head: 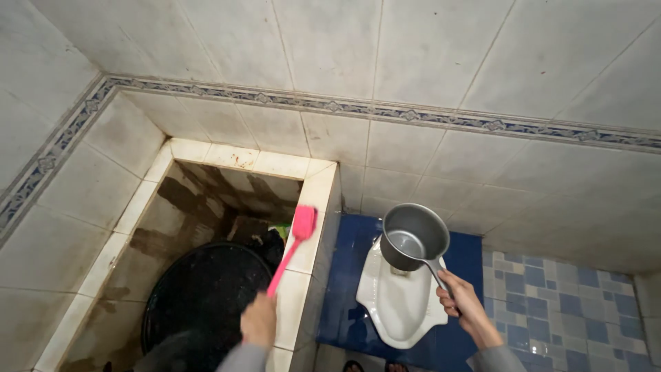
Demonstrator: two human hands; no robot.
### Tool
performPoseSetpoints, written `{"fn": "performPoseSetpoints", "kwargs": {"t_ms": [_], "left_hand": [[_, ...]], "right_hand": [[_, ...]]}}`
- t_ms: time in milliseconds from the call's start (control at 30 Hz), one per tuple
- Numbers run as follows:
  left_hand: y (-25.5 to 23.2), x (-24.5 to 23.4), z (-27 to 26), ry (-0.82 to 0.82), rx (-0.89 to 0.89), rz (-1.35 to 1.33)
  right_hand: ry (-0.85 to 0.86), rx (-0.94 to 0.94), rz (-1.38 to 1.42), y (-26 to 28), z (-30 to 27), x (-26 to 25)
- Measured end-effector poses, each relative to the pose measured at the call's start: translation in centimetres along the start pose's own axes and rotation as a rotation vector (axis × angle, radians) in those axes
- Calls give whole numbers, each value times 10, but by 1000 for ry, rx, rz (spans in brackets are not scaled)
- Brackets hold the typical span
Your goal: Cleaning a squat toilet and the surrounding tiled floor using a brush and water from a dipper.
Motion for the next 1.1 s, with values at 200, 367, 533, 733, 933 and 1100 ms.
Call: {"fn": "performPoseSetpoints", "kwargs": {"t_ms": [200, 367, 533, 733, 933, 1100], "left_hand": [[62, 93, -59, 13, -236, 17], [-19, 21, 11, -131, 60, 93], [-145, -77, 130, 241, 111, 38], [-197, -90, 144, 148, 63, 62], [-75, -17, 22, 178, 62, 109], [-29, -6, 10, -128, -26, 139]], "right_hand": [[2, -27, 6, -4, 8, -12], [-21, -34, 2, -10, 7, -16], [-60, -17, 36, -9, -12, -14], [-76, -6, 68, -17, -10, -26], [-98, 10, 59, -16, -5, -37], [-71, -3, 101, -37, 26, -47]]}}
Point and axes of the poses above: each hand's wrist, its own z-axis towards the middle knuckle, its own x-axis out of the palm, y = z × x, the point moved 6 cm from there along z, towards the middle knuckle, and after that the axes turned 5 degrees about -x, right-handed, at the moved point
